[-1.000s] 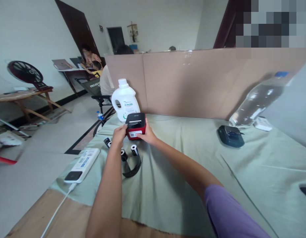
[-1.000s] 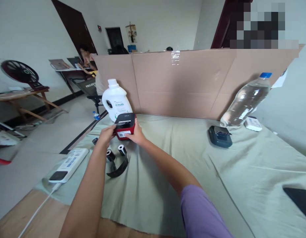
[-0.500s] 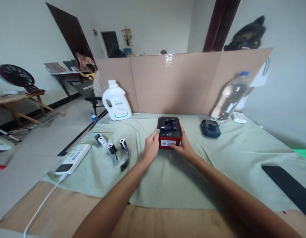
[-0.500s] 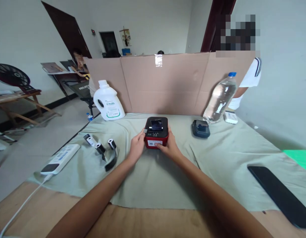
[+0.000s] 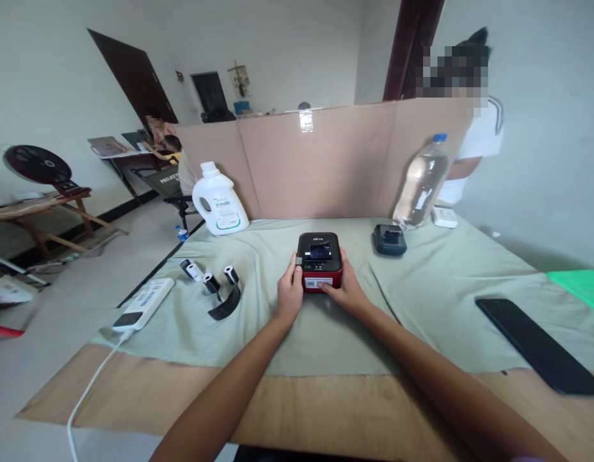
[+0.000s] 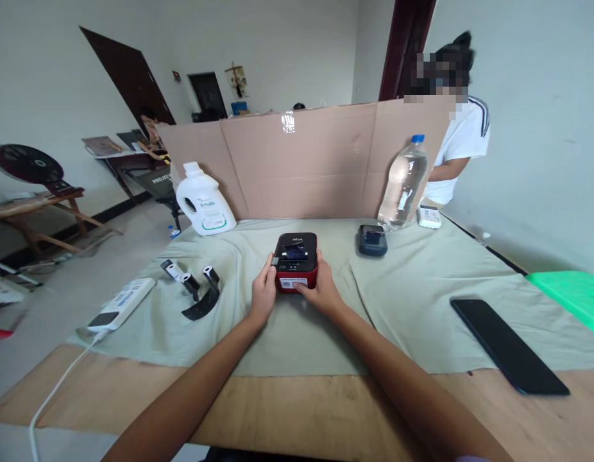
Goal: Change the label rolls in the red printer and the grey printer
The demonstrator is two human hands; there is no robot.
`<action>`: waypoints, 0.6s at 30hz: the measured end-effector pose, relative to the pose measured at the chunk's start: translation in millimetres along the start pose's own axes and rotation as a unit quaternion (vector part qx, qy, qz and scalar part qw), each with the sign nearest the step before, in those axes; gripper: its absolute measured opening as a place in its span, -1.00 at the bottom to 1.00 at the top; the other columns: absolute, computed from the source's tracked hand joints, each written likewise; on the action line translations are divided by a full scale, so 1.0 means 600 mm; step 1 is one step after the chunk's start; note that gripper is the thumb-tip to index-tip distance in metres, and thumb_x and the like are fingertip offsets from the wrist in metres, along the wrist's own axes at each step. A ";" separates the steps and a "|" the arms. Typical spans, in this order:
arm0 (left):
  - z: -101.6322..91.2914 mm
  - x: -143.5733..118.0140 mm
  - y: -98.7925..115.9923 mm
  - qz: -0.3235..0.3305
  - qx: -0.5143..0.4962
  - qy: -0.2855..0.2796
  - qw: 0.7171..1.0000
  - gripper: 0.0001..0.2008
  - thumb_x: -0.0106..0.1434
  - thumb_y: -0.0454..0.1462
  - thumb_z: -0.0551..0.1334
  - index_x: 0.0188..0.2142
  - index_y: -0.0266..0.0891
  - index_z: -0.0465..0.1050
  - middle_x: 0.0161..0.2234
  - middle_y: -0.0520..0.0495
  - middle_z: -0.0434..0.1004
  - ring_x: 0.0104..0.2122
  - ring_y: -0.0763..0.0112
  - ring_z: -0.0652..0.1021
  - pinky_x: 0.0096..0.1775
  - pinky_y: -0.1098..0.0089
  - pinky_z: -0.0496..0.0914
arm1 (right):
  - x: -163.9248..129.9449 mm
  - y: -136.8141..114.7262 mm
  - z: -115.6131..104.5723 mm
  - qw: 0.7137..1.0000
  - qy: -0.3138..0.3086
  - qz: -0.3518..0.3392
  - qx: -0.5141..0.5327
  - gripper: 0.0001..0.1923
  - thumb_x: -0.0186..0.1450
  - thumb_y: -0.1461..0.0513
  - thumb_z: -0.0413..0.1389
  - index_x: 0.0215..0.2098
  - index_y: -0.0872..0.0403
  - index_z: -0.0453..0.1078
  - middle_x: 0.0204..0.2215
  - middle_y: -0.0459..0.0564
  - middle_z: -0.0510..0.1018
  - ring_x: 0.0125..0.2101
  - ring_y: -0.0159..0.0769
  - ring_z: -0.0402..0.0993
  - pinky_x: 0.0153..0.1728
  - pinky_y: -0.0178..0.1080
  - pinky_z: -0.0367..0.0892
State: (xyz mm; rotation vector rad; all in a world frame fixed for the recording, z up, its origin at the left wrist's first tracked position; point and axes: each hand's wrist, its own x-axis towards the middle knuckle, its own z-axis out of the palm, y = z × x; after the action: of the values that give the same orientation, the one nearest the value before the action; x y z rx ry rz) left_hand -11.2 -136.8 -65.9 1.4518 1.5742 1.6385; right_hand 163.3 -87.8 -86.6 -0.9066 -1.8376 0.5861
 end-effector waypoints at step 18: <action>-0.005 0.023 -0.012 0.001 -0.026 -0.040 0.999 -0.74 0.44 -0.04 0.02 -0.20 -0.15 0.30 -0.27 -0.03 0.52 -0.21 0.34 0.56 -0.10 0.38 0.45 | 0.006 -0.004 -0.014 0.999 -0.017 0.021 0.024 0.18 0.08 -0.01 0.40 0.47 0.00 -0.12 0.33 0.24 0.24 0.28 0.14 0.25 0.30 0.21 0.16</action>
State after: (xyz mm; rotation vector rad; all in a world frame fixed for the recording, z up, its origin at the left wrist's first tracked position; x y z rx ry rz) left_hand -21.1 -124.2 -66.7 1.4747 1.4763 1.5906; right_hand 169.3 -86.3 -79.1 -0.9099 -1.8321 0.6723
